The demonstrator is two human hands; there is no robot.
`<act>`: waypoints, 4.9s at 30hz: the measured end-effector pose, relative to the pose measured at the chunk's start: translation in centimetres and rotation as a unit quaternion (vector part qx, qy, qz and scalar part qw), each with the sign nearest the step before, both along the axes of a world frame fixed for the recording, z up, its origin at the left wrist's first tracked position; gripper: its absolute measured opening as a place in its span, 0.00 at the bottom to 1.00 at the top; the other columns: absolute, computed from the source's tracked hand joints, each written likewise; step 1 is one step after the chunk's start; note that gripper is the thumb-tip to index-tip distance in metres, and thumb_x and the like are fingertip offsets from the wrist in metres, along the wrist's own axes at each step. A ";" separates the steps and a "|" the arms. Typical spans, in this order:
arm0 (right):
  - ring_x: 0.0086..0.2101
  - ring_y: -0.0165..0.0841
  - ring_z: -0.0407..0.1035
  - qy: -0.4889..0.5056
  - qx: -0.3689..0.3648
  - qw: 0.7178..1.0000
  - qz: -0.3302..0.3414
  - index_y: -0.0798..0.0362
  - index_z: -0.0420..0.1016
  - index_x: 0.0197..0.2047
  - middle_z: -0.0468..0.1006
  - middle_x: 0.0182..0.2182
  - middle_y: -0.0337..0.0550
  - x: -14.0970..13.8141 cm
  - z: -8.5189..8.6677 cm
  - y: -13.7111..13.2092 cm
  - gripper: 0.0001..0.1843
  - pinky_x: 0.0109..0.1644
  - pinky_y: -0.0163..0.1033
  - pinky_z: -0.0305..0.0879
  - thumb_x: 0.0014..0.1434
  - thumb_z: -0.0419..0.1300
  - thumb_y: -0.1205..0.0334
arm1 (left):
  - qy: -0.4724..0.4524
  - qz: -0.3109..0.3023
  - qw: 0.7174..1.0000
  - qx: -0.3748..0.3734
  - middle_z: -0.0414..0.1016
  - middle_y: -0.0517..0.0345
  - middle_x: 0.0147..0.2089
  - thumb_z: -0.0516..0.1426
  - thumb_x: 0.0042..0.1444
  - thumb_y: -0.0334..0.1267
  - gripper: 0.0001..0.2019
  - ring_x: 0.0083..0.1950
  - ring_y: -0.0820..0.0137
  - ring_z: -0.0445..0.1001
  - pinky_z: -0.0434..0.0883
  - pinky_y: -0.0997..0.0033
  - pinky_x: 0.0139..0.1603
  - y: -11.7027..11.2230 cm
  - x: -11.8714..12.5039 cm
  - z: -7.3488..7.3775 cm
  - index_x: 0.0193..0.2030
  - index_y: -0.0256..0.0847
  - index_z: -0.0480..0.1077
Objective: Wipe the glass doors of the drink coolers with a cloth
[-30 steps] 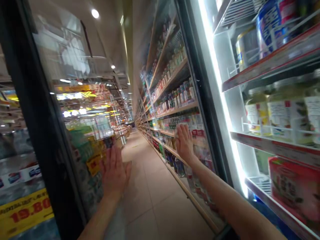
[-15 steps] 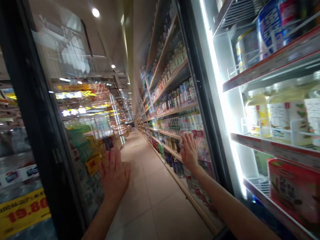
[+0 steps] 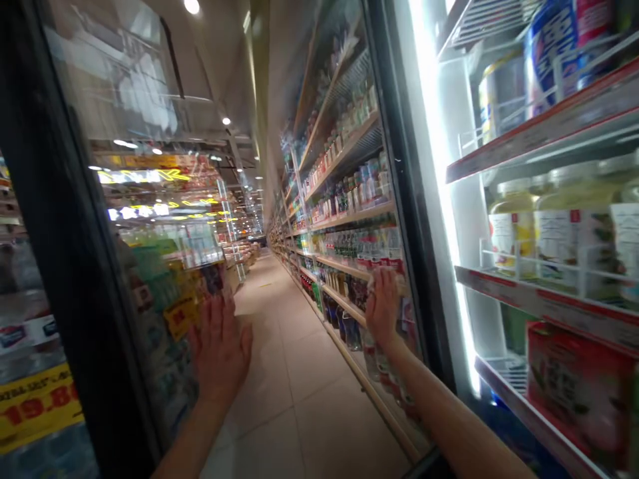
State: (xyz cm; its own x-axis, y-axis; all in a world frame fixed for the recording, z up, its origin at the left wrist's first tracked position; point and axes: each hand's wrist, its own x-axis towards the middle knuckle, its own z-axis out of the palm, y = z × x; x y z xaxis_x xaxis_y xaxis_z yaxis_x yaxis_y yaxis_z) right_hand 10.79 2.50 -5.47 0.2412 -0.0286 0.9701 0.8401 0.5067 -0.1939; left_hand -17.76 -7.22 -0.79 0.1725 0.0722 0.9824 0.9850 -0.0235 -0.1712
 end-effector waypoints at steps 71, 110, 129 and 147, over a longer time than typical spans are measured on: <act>0.66 0.43 0.37 -0.133 -0.008 0.990 0.040 0.54 0.39 0.69 0.53 0.65 0.52 -4.3 -2.7 -1.8 0.35 0.64 0.58 0.46 0.60 0.45 0.69 | 0.042 0.024 0.998 -0.033 0.50 0.42 0.68 0.50 0.59 0.33 0.32 0.71 0.64 0.40 0.44 0.55 0.68 -1.6 -1.3 -6.1 0.68 0.37 0.41; 0.66 0.40 0.36 -0.179 0.012 0.982 0.066 0.54 0.51 0.66 0.59 0.63 0.49 -11.5 2.6 -3.6 0.31 0.66 0.55 0.42 0.59 0.45 0.71 | 0.131 0.057 0.987 -0.077 0.60 0.47 0.64 0.48 0.59 0.33 0.30 0.69 0.66 0.47 0.46 0.57 0.68 -4.7 -4.6 -5.9 0.68 0.38 0.44; 0.64 0.33 0.47 -0.523 0.130 0.823 0.179 0.52 0.63 0.59 0.61 0.62 0.39 -22.7 -1.2 -8.6 0.21 0.66 0.47 0.47 0.64 0.47 0.63 | -0.010 0.042 0.998 -0.046 0.51 0.43 0.68 0.48 0.59 0.32 0.31 0.68 0.58 0.51 0.58 0.48 0.63 -10.2 -8.4 -5.4 0.68 0.41 0.42; 0.65 0.37 0.45 -0.451 0.069 0.879 0.141 0.52 0.57 0.62 0.57 0.64 0.42 -24.0 12.0 -8.7 0.24 0.66 0.54 0.45 0.63 0.45 0.68 | -0.015 0.016 1.000 0.000 0.51 0.42 0.68 0.48 0.59 0.32 0.30 0.68 0.57 0.50 0.56 0.47 0.64 -9.5 -8.3 -0.2 0.68 0.42 0.43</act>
State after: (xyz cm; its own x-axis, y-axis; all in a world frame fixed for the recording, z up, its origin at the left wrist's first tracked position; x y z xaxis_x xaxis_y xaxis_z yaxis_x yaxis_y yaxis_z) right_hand -13.25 -6.22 6.53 -0.6069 -0.2232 0.7628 0.4579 0.6863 0.5651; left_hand -26.10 -16.75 -1.02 0.1400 0.0770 0.9872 0.9900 0.0085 -0.1410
